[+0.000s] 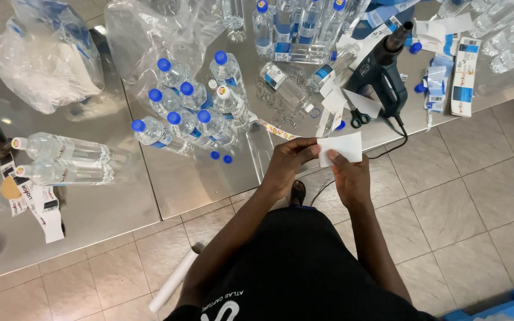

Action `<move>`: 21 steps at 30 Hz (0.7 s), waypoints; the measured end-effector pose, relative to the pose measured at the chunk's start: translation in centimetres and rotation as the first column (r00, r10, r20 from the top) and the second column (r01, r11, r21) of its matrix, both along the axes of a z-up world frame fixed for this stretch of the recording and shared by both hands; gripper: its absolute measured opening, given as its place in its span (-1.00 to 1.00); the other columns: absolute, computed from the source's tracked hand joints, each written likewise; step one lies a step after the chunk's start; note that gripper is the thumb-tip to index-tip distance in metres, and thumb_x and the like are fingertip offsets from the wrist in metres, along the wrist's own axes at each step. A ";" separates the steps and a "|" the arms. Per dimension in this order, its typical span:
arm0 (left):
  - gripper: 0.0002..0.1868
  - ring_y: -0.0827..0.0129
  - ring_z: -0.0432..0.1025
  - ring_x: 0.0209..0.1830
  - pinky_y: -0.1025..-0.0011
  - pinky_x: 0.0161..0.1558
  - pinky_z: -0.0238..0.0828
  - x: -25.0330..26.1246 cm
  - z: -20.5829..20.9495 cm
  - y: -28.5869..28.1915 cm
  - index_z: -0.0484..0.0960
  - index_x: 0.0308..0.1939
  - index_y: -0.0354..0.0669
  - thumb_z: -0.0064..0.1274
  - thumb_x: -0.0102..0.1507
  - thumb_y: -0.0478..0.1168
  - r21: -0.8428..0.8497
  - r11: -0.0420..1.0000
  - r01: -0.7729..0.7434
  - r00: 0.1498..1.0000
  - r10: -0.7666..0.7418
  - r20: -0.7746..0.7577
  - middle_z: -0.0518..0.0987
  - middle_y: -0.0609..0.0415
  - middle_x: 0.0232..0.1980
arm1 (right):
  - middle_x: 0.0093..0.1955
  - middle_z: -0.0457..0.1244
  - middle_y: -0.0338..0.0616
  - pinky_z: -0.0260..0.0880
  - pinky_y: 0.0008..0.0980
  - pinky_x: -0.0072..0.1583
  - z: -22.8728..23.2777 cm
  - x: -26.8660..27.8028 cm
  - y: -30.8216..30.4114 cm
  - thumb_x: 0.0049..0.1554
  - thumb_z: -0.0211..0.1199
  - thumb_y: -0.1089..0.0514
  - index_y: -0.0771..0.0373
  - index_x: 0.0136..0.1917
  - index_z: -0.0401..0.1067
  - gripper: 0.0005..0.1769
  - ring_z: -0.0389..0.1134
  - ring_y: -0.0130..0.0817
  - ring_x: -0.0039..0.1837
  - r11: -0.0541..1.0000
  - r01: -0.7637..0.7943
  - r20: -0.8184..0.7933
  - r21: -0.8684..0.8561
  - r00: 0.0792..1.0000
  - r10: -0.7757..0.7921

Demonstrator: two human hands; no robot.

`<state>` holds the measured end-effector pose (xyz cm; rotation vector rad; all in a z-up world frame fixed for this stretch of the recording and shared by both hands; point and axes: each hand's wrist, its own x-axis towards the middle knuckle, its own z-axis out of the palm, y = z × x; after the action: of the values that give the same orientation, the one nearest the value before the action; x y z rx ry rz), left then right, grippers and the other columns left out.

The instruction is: Using scissors to remove plastic seals from the caps of water bottles at a production workstation.

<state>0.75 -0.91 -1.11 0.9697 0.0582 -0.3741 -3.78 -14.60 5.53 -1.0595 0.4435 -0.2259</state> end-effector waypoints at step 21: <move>-0.70 0.30 0.61 0.02 0.18 0.07 0.71 -0.6 2.9 -0.2 0.74 0.15 -0.44 0.30 0.43 -0.27 0.086 0.991 -0.104 0.983 0.089 0.159 0.73 -0.24 -0.07 | -0.22 0.31 -0.08 0.41 -0.09 0.24 1.1 -1.1 -0.9 0.14 0.66 0.06 0.44 -0.01 0.54 -0.56 0.30 -0.40 -0.07 0.898 -0.056 -0.206 -0.436 0.978 -0.039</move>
<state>0.15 -1.07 1.76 1.0824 -0.0189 -0.2069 -4.88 -15.51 6.59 -1.5414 0.5945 -0.2120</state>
